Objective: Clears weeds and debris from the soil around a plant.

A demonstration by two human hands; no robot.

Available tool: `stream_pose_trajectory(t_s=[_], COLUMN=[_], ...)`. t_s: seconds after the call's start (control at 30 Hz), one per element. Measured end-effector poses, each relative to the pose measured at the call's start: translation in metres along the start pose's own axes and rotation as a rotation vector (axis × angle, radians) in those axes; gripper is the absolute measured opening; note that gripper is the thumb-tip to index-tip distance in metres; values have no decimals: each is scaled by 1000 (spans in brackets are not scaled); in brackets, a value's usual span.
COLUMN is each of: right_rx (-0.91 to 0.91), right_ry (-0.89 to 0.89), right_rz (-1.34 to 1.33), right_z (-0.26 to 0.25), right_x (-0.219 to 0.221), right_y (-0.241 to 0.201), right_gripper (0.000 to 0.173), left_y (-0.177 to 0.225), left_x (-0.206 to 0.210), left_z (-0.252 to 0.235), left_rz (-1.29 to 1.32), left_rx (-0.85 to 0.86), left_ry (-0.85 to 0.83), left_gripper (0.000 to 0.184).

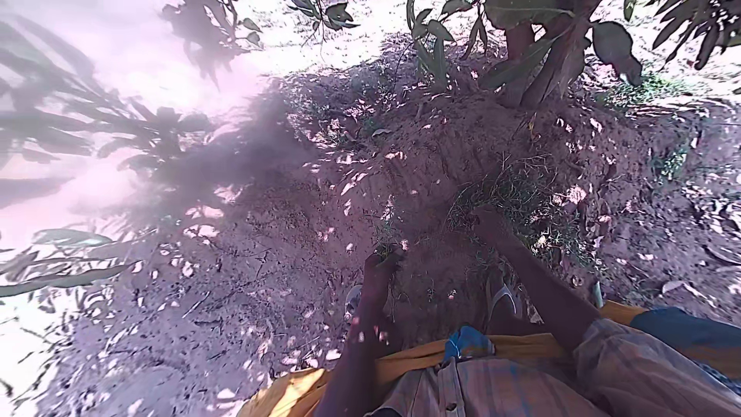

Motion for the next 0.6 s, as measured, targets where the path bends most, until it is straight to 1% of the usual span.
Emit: stream_pose_trajectory(t_s=[0.03,0.1,0.13,0.2,0.23,0.27,0.3,0.33,0.37,0.4,0.43,0.5,0.53,0.6], right_rx=[-59,-176,-218,-271,-290,-306,-319,-337,-366,-403,-428,-430,-417,-359], right_ry=[-19,-129,-202,-319,-298,-235,-176,-157,-180,-245,-349,-543,-589,-572], right_rz=[-76,-236,-270,-249,-243,-266,-331,-416,-494,-542,-545,-460,-434,-453], right_z=[0,12,19,33,40,45,51,56,64,73,80,84,82,73], right_x=[2,10,18,33,36,37,35,34,32,34,40,68,88,114], right_y=[-7,-36,-50,-71,-77,-81,-87,-93,-101,-109,-115,-112,-104,-88], right_gripper=[44,37,32,33,33,33,31,29,28,28,30,31,31,32], left_y=[0,0,1,-1,-2,-3,-4,-4,-5,-5,-4,-2,-2,0], left_x=[0,3,4,3,2,0,-1,-2,-2,-2,-2,-1,0,0], left_z=[-1,-1,-1,-2,-2,-3,-4,-4,-5,-4,-4,-3,-3,-3], left_rz=[3,20,34,62,71,77,78,85,96,106,116,155,168,139], left_rx=[4,11,15,21,20,17,12,7,5,5,10,23,25,32], left_ry=[-1,-13,-17,-1,15,35,55,74,87,95,103,112,105,78], left_gripper=[8,8,8,9,9,9,10,10,10,10,9,8,8,9])
Point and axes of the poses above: each hand's wrist, its own z-axis away from the middle knuckle, its own x-axis out of the palm, y = z × x, the point moved 6 cm from there along -z, towards the middle knuckle, and after that the axes turned 5 degrees about -z, right-handed, at the moved point
